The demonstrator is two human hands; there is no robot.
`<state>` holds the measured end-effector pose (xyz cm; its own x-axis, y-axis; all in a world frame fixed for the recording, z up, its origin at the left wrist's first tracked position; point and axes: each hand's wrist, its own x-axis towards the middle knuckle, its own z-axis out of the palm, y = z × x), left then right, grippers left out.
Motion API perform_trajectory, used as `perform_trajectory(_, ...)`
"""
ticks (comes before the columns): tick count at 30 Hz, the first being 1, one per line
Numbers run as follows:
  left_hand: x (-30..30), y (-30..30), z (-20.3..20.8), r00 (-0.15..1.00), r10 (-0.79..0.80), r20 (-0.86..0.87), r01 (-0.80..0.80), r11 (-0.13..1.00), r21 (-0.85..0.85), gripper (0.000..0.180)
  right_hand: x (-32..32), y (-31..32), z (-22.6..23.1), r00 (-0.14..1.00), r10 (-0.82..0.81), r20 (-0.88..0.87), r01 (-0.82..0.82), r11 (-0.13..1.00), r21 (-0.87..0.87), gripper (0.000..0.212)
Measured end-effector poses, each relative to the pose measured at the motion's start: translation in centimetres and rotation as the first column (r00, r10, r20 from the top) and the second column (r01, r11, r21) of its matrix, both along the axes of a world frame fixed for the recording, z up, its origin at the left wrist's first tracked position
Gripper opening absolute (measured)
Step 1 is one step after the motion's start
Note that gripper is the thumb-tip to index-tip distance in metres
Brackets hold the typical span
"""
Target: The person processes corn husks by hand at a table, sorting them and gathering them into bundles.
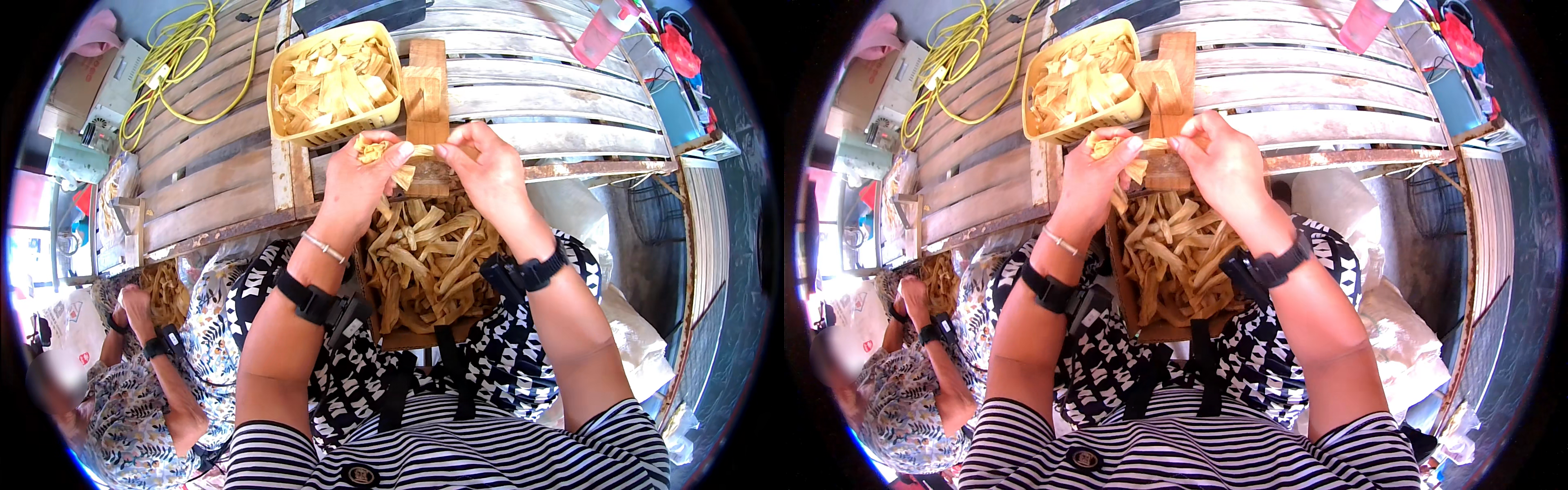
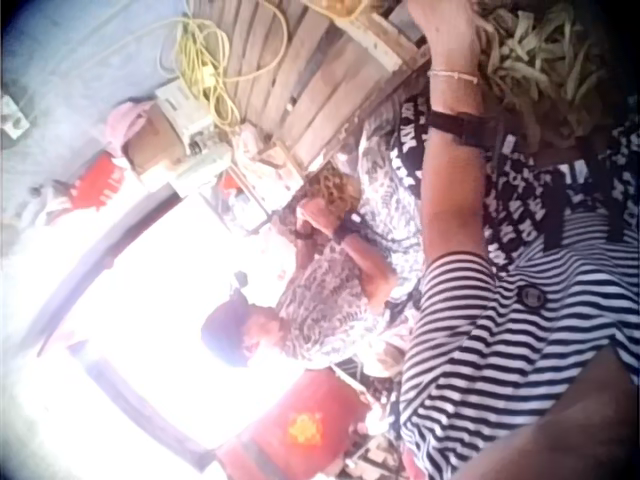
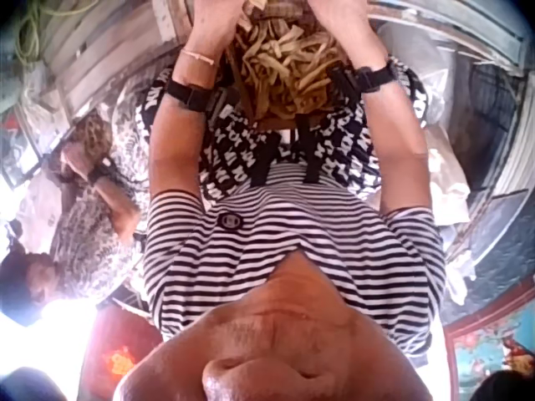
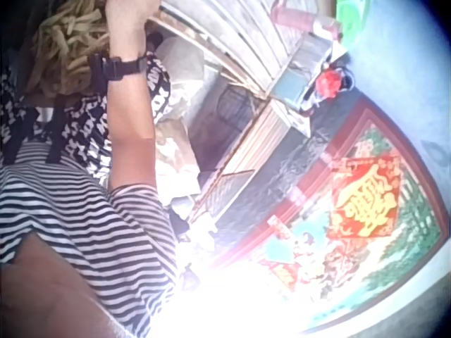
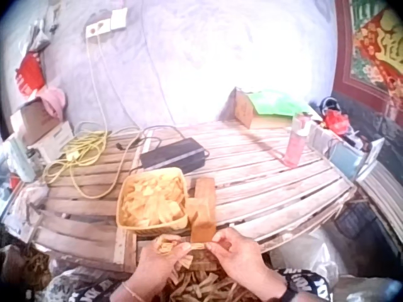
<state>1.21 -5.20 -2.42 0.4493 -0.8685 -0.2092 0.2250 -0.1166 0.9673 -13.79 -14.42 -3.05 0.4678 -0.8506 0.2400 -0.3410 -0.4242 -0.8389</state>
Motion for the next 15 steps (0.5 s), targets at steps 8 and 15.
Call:
perform_trajectory(8,1.0,-1.2,-3.0,0.962,0.202,0.184,-0.215,0.975,0.058,0.031,0.1,-0.5,-0.4,0.964,-0.113,-0.242,0.064,0.978,-0.201,0.017)
perform_trajectory(15,-2.2,3.2,-0.1,0.988,-0.118,0.096,0.107,0.988,0.114,0.022,0.0,3.5,1.3,0.924,0.381,-0.040,-0.358,0.824,-0.440,0.020)
